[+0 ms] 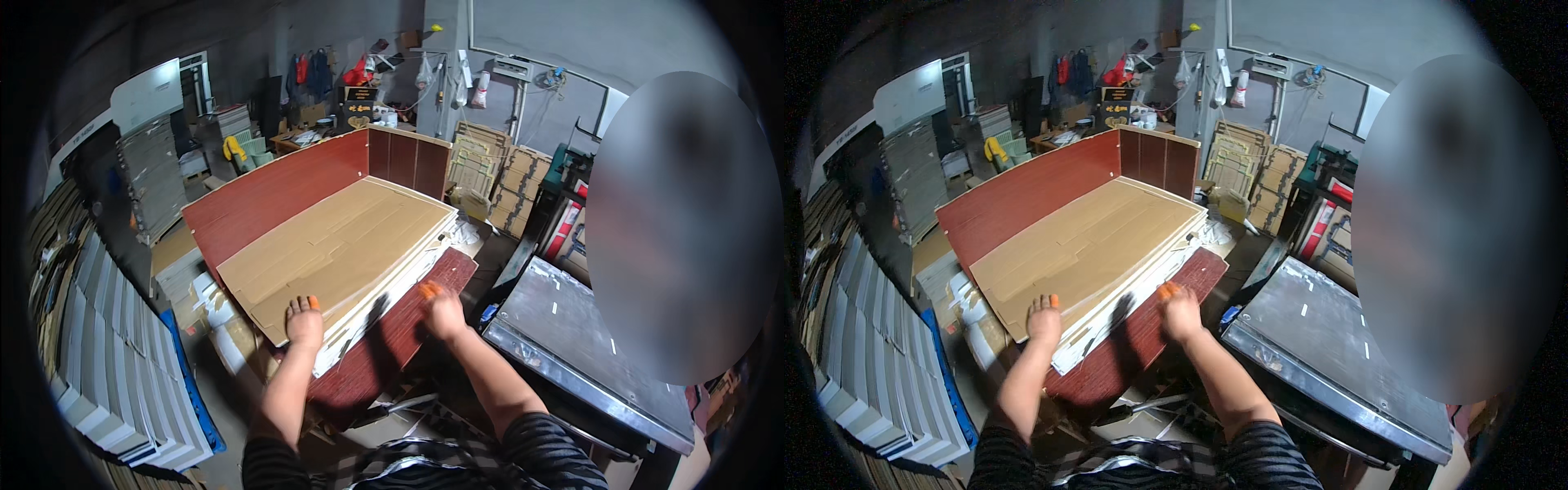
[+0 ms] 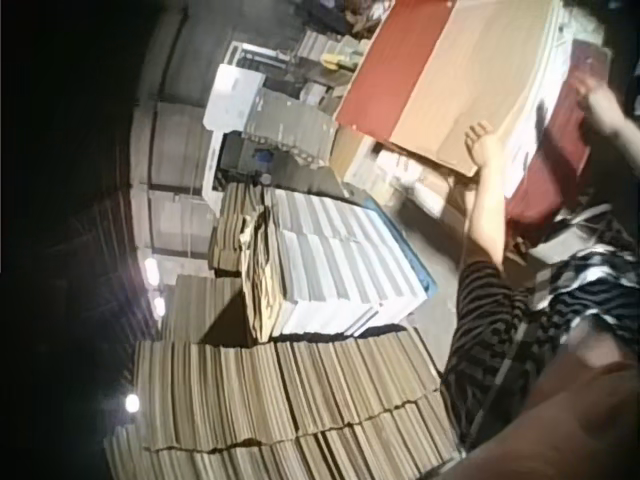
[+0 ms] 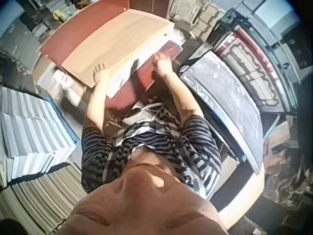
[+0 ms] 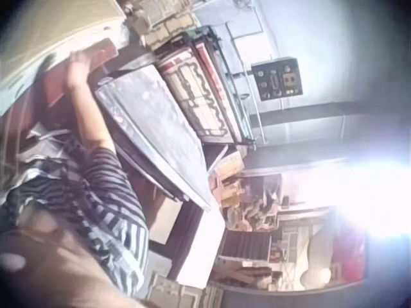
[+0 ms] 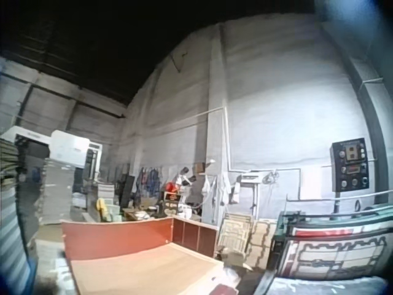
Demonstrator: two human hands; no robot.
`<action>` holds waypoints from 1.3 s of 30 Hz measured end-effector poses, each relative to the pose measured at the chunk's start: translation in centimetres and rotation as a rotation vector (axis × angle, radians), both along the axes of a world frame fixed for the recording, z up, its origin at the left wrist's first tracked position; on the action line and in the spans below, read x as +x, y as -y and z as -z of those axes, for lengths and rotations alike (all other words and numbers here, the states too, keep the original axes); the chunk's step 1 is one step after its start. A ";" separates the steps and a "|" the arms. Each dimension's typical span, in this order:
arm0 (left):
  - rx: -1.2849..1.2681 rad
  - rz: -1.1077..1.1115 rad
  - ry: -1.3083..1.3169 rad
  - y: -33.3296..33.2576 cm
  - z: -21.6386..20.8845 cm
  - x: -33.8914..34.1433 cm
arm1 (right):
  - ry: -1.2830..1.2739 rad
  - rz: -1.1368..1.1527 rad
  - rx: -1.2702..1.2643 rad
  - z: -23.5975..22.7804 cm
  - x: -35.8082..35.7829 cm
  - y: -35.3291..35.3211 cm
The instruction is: The person repeatedly places sheets of cardboard onto a hydraulic guillotine cutter, aligns them, and operates the machine to trim the edges. After each cut, the person removes the trimmed sheet and stacks it on a nearby table.
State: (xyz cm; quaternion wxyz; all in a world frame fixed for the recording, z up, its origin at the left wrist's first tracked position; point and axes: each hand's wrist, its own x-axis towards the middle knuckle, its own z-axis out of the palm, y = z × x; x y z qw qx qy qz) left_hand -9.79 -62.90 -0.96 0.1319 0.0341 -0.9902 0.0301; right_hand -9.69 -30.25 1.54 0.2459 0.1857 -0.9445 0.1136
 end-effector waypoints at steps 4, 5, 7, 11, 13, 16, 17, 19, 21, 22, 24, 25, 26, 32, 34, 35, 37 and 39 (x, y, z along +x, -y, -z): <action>0.020 0.108 0.097 -7.2 1.0 -3.3 | 0.156 -0.221 -0.019 2.5 11.2 -4.2; 0.158 0.070 -0.049 -4.7 5.4 -6.1 | 0.121 -0.301 -0.096 1.7 14.8 -4.5; 0.209 0.237 -0.056 -6.0 4.5 -7.0 | 0.134 -0.165 -0.095 0.9 21.6 -8.5; 0.257 0.280 0.217 -7.5 1.4 -7.7 | 0.166 0.324 -0.127 -2.2 35.3 -19.5; 0.794 0.232 0.361 1.8 5.9 -11.6 | -0.031 0.567 -0.202 -4.0 41.8 -24.9; 0.599 0.194 0.406 -2.6 1.3 -14.2 | -0.301 1.173 -0.221 0.3 57.3 -36.2; 0.622 0.203 0.444 -3.8 0.1 -15.2 | -0.278 1.453 -0.140 1.5 62.5 -38.9; 0.585 0.346 0.256 -8.1 -0.9 -16.0 | -0.073 1.913 -0.101 3.1 71.6 -41.4; 0.387 0.573 0.044 -19.9 -2.2 -12.8 | 0.229 2.263 -0.214 3.3 79.7 -43.3; 0.238 0.671 -0.030 -25.3 -4.0 -10.1 | 0.386 2.373 -0.311 4.2 82.8 -43.5; 0.435 0.885 0.048 -34.3 -7.9 -4.2 | 0.467 2.512 -0.429 5.6 85.5 -44.3; 0.440 0.957 0.055 -38.6 -9.6 -0.9 | 0.552 2.496 -0.453 6.0 86.5 -44.8; 0.443 1.025 0.064 -42.3 -11.4 2.1 | 0.641 2.475 -0.475 6.1 87.3 -44.9; 0.452 1.242 0.282 -55.6 -17.5 16.3 | 0.565 2.332 -0.325 10.7 93.6 -48.5; 0.428 1.348 0.321 -57.1 -16.5 16.6 | 0.584 2.214 -0.334 8.0 94.7 -49.2; 0.413 1.346 0.335 -57.7 -16.5 17.4 | 0.581 2.172 -0.302 6.8 95.3 -49.3; 0.424 1.344 0.379 -58.5 -16.5 18.6 | 0.572 2.134 -0.327 2.7 95.3 -50.2; 0.412 1.382 0.374 -59.3 -16.4 19.1 | 0.359 2.123 -0.246 -1.7 95.5 -50.8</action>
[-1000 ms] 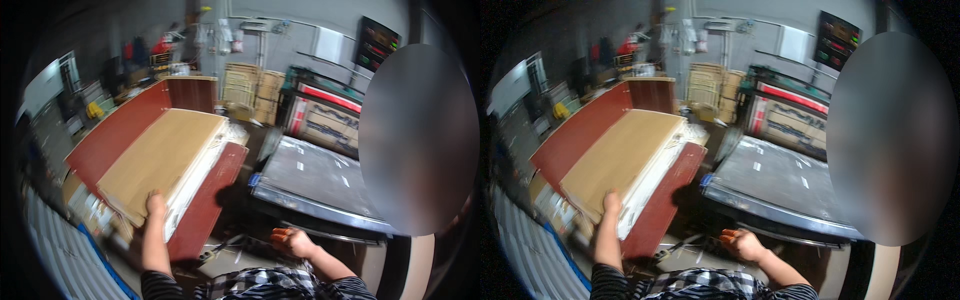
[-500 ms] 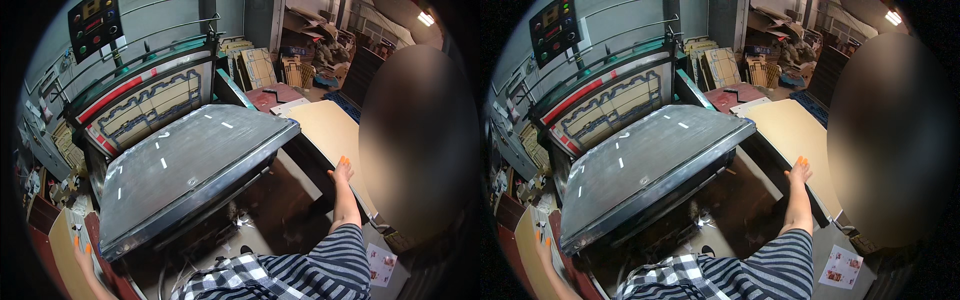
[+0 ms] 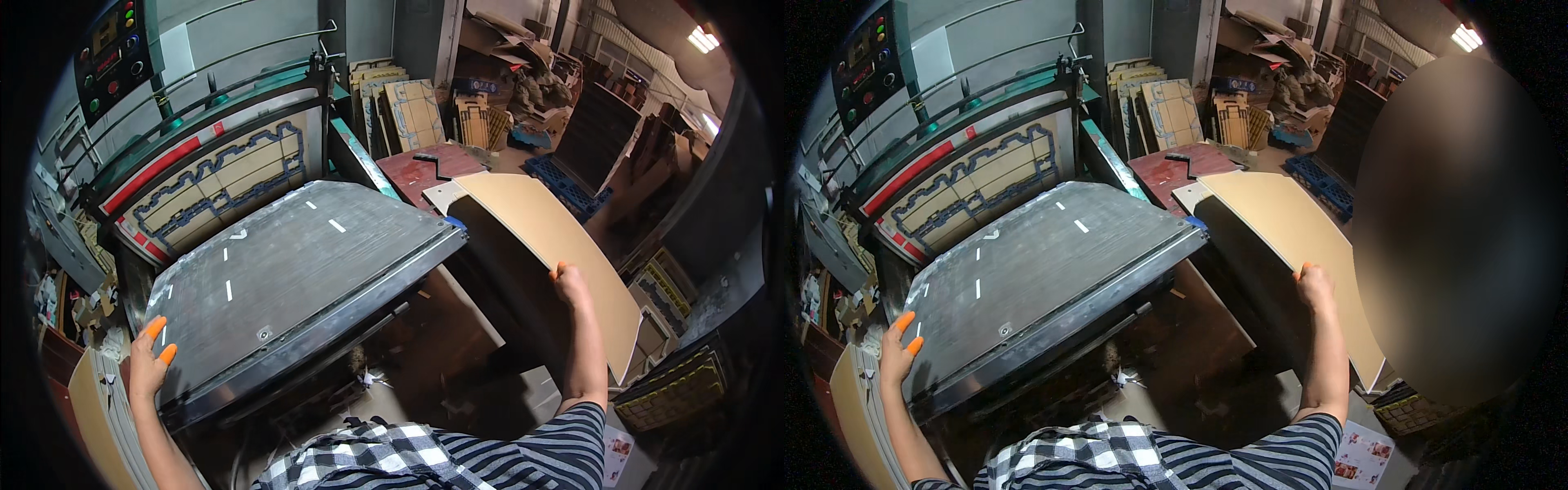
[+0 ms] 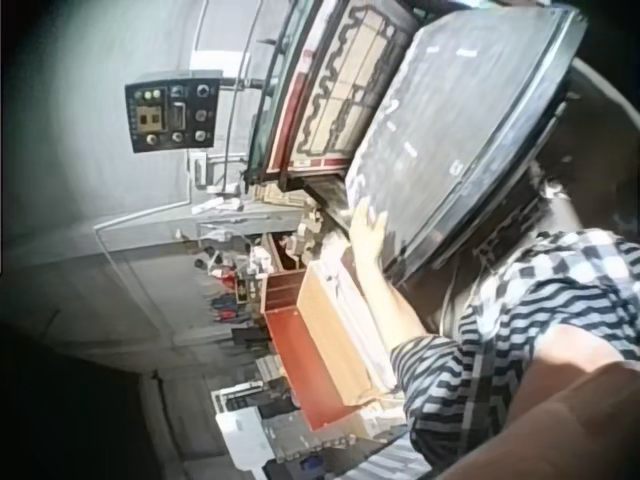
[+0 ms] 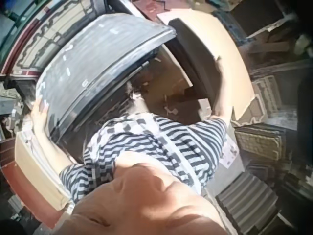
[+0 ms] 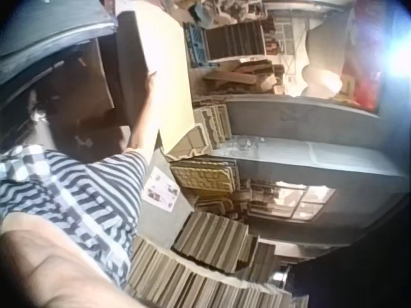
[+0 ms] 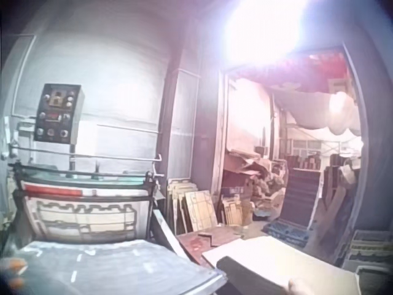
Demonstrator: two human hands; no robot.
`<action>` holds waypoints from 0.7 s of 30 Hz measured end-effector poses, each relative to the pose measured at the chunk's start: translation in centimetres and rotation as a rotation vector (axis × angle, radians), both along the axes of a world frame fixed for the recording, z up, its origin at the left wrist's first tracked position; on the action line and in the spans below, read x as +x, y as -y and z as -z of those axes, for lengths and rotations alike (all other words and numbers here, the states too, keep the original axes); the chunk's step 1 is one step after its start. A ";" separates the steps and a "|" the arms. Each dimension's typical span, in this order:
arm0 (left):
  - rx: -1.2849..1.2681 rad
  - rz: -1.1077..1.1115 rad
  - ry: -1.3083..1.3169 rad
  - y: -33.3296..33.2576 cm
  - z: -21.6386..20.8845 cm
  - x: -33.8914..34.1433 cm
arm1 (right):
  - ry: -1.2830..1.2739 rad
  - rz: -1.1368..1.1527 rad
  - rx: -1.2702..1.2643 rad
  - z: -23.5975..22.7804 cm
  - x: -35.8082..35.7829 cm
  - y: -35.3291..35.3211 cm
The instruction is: The person repeatedly places sheets of cardboard onto a hydraulic guillotine cutter, aligns them, and operates the machine to trim the edges. After each cut, the person removes the trimmed sheet and stacks it on a nearby table.
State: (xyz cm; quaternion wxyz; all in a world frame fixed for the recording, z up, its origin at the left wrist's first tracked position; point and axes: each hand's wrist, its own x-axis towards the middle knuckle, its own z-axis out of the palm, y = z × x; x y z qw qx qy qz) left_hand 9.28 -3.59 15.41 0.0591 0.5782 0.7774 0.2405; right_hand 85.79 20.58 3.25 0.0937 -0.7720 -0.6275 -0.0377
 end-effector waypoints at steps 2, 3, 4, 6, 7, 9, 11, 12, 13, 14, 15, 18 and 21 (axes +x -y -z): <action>0.030 0.056 0.006 -1.1 -0.4 0.9 | 0.143 -0.060 0.243 -3.9 0.5 -1.1; 0.047 0.079 0.008 -1.4 -0.8 1.5 | 0.304 -0.092 0.363 -6.3 0.0 -1.6; 0.076 0.100 -0.004 -1.3 -1.0 2.1 | 0.368 -0.128 0.425 -9.2 -1.7 -1.4; 0.155 0.107 -0.049 -0.7 -1.4 3.3 | 0.438 -0.256 0.577 -13.6 -5.8 -0.9; 0.182 0.090 -0.075 -0.1 -1.6 3.8 | 0.455 -0.338 0.642 -14.8 -8.6 -0.5; 0.401 0.129 -0.149 -0.8 -1.6 5.2 | 0.425 -0.524 0.713 -15.8 -13.0 0.3; 0.628 0.138 -0.239 -2.4 -3.2 7.2 | 0.411 -0.719 0.798 -14.2 -15.1 -0.4; 0.722 0.148 -0.249 -2.6 -3.7 7.8 | 0.322 -0.783 0.748 -14.0 -18.2 -0.3; 0.816 0.157 -0.262 -2.4 -4.2 8.2 | 0.234 -0.848 0.696 -13.9 -22.1 0.2; 0.839 0.187 -0.342 -2.3 -4.5 8.1 | 0.205 -0.944 0.697 -13.7 -25.5 0.3; 0.853 0.204 -0.428 -1.8 -4.8 8.2 | 0.170 -1.053 0.697 -13.1 -29.2 0.1; 0.751 0.130 -0.564 -2.0 -4.6 8.3 | 0.050 -1.004 0.283 -10.6 -38.0 -0.1; 0.462 0.045 -0.477 -4.1 -0.4 4.9 | -0.307 -1.251 0.329 -6.6 -45.3 -1.7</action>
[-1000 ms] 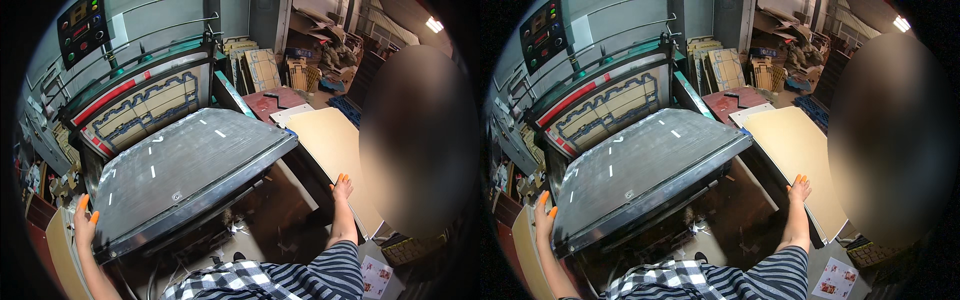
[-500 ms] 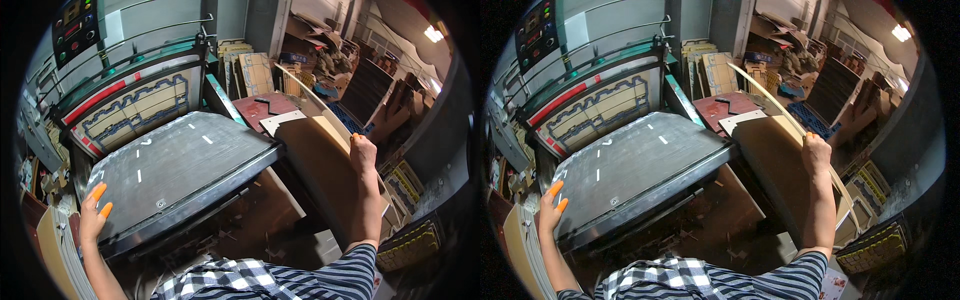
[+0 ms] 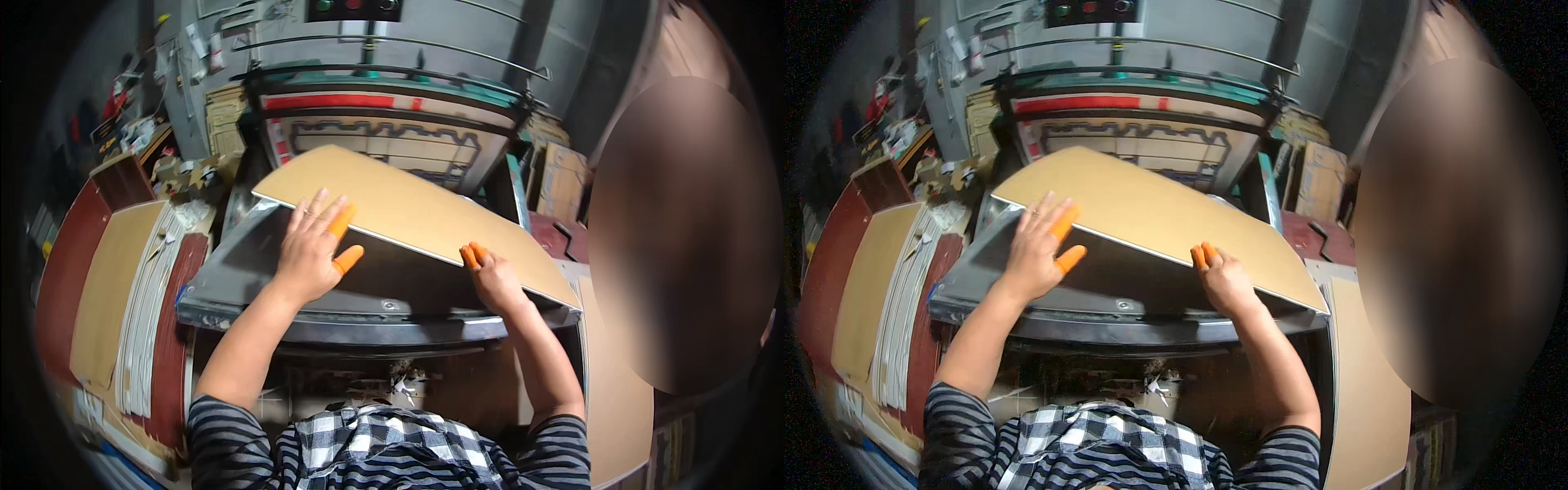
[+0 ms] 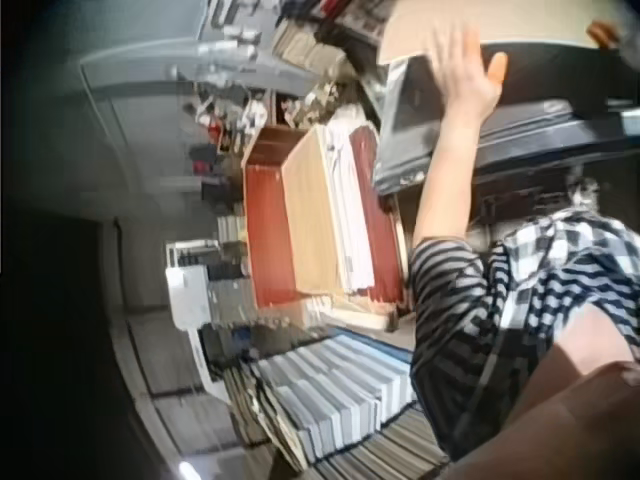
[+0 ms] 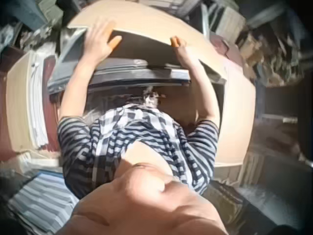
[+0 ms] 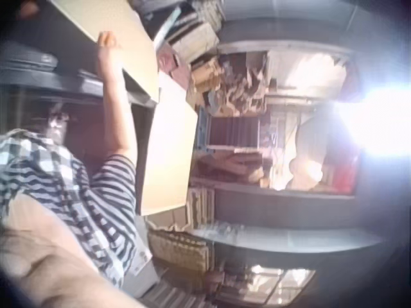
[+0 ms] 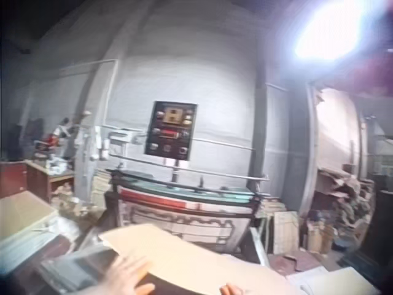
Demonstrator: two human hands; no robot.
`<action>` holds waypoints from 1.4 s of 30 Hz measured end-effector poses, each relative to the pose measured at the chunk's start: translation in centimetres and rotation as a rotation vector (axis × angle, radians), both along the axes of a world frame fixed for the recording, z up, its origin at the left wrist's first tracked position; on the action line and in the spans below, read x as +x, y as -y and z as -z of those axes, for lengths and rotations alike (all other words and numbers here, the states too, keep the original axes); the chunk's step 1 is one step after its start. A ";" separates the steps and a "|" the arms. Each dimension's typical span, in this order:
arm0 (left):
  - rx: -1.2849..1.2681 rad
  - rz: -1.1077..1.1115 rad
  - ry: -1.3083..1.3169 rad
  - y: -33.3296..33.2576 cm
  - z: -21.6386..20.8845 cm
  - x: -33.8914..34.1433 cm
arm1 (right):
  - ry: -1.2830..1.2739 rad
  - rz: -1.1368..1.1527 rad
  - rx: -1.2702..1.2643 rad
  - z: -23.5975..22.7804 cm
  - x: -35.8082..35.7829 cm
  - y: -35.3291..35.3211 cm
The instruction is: The person repeatedly places sheets of cardboard onto a hydraulic guillotine cutter, aligns them, and operates the machine to trim the edges. After each cut, the person removes the trimmed sheet and stacks it on a nearby table.
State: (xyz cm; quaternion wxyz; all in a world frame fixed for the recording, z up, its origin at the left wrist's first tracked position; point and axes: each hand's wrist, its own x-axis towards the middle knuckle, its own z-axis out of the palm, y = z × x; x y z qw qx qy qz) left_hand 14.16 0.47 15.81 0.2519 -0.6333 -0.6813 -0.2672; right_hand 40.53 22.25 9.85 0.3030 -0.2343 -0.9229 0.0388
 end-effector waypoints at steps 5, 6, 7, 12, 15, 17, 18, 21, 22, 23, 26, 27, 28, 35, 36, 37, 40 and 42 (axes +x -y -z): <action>-0.841 -0.262 0.384 1.1 11.1 -7.6 | 0.582 -0.198 -0.255 5.8 -5.1 0.4; -0.928 -0.262 0.432 2.5 13.0 -8.9 | 0.628 -0.199 -0.299 4.9 -5.6 1.9; -0.974 -0.265 0.401 2.9 12.6 -8.8 | 0.561 -0.118 -0.277 6.4 -5.1 2.3; -1.024 -0.278 0.428 1.1 11.0 -9.3 | 0.673 -0.073 -0.324 7.5 -5.9 0.3; -0.983 -0.259 0.449 0.5 10.6 -9.9 | 0.697 -0.068 -0.402 7.0 -7.4 -0.8; -0.970 -0.236 0.451 0.1 11.4 -10.4 | 0.697 -0.084 -0.368 7.1 -7.4 -1.3; -0.964 -0.230 0.452 0.2 11.2 -10.7 | 0.691 -0.095 -0.329 7.2 -7.2 -1.1; -0.981 -0.218 0.417 0.8 11.1 -10.1 | 0.713 -0.118 -0.291 6.7 -6.4 0.2; -0.958 -0.215 0.395 1.4 11.3 -10.0 | 0.732 -0.127 -0.286 6.6 -6.3 0.6; -0.950 -0.210 0.381 2.2 11.6 -9.8 | 0.740 -0.150 -0.284 7.2 -5.9 0.4; -0.887 -0.191 0.295 4.6 11.3 -8.9 | 0.588 -0.228 -0.315 7.8 -5.2 0.7; -0.911 -0.195 0.356 5.0 10.7 -9.2 | 0.589 -0.262 -0.320 7.6 -6.0 0.5; -0.935 -0.197 0.418 5.1 10.3 -9.2 | 0.614 -0.251 -0.298 7.6 -7.0 0.1; -0.852 -0.345 0.400 3.3 13.0 -12.1 | 0.674 -0.206 -0.347 9.3 -12.9 -2.0; -0.861 -0.338 0.417 3.2 12.8 -12.3 | 0.687 -0.202 -0.369 9.6 -13.3 -2.1; -0.871 -0.330 0.433 3.1 12.5 -12.5 | 0.699 -0.197 -0.391 10.0 -13.6 -2.3; -0.875 -0.309 0.398 2.9 11.8 -12.3 | 0.698 -0.215 -0.364 10.6 -13.6 -3.0; -0.875 -0.325 0.363 3.0 12.1 -12.0 | 0.659 -0.215 -0.377 10.5 -13.4 -2.5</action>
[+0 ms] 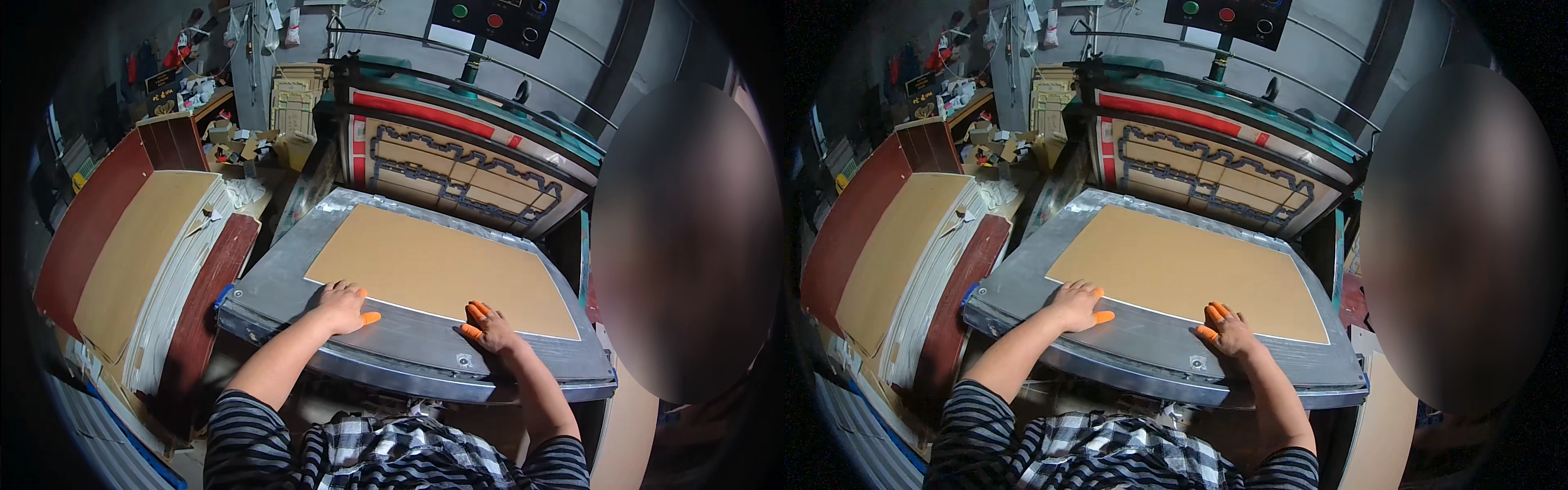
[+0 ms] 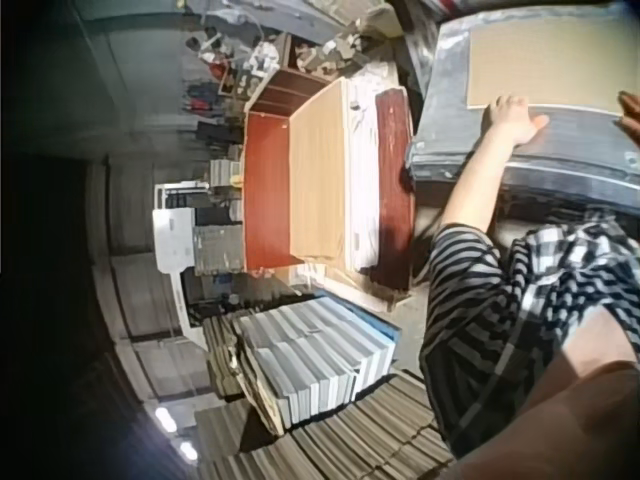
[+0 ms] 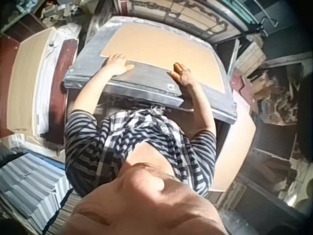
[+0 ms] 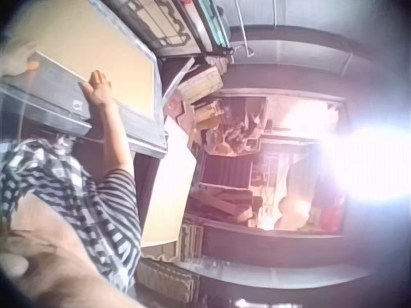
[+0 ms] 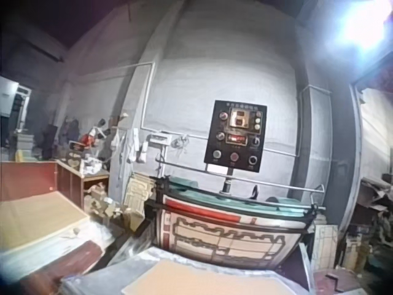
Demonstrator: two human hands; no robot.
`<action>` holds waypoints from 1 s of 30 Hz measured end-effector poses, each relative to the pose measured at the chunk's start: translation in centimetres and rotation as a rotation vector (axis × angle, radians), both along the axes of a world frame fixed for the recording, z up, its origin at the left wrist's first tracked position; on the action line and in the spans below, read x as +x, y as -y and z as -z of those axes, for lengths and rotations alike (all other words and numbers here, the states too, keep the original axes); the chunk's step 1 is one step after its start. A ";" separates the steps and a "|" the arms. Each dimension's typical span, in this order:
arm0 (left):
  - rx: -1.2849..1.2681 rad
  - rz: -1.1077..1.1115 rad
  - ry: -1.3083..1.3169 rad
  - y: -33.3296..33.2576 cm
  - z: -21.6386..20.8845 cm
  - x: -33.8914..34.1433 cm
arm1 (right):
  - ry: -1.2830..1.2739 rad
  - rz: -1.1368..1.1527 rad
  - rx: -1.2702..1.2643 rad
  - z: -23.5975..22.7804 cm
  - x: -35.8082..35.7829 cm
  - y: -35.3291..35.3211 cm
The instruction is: The person repeatedly places sheets of cardboard onto a hydraulic guillotine cutter, aligns them, and operates the machine to trim the edges. After each cut, the person removes the trimmed sheet and stacks it on a nearby table.
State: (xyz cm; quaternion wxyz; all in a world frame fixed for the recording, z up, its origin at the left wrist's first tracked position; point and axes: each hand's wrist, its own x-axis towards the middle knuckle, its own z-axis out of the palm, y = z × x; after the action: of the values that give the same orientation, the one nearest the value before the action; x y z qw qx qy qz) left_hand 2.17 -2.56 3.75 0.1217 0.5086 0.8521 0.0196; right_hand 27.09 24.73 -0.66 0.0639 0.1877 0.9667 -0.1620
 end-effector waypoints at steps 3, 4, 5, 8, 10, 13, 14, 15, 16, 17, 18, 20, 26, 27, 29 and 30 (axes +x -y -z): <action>0.011 -0.009 -0.007 0.1 0.1 0.4 | -0.047 -0.009 0.024 -0.4 0.0 0.6; 0.018 -0.007 -0.021 0.1 -0.1 0.4 | -0.041 -0.025 0.048 -0.3 0.2 0.7; -0.012 -0.023 0.017 0.2 -0.3 0.5 | -0.034 -0.041 0.072 0.0 0.3 0.9; -0.008 0.006 -0.038 0.4 0.1 0.4 | -0.027 -0.040 0.090 0.0 0.2 1.0; 0.039 0.002 -0.039 0.1 0.1 0.4 | -0.028 -0.017 0.058 0.1 0.3 0.8; -0.019 -0.012 -0.009 -1.7 -1.2 -0.1 | -0.064 -0.032 0.014 -1.0 -0.4 1.2; -0.051 0.005 -0.019 -2.7 -1.7 0.1 | -0.080 -0.027 0.001 -1.7 -0.4 1.3; 0.068 0.086 -0.054 -3.8 -1.7 0.6 | -0.068 -0.029 0.016 -0.5 -0.1 0.1; 0.186 0.157 -0.082 -4.9 -1.4 1.4 | -0.055 -0.041 0.027 0.8 -0.1 -1.1; 0.230 0.225 -0.054 -5.6 -0.8 2.1 | -0.187 0.037 -0.061 -0.6 -0.3 -0.1; 0.280 0.303 -0.028 -6.9 -0.4 3.0 | -0.164 0.146 -0.086 -1.4 0.3 -0.7; 0.228 0.428 -0.018 -9.5 -0.5 4.4 | -0.087 0.409 0.042 -1.5 3.0 -3.6; -0.099 0.383 0.123 -12.8 1.5 4.6 | 0.212 0.970 0.113 -3.0 12.3 -8.6; -0.023 0.402 0.124 -12.5 2.0 4.5 | 0.210 0.937 0.095 -2.3 12.9 -8.7; -0.048 0.377 0.118 -13.1 2.7 4.6 | 0.202 0.920 0.110 -1.4 13.3 -9.8; -0.065 0.356 0.116 -13.0 2.6 4.8 | 0.200 0.903 0.114 -1.4 13.0 -9.7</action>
State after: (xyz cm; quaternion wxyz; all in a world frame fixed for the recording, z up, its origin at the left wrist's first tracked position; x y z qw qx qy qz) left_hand 6.95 10.45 1.11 0.1888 0.6450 0.7405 -0.0004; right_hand 40.11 34.46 0.73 0.0695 0.6078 0.7846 -0.1011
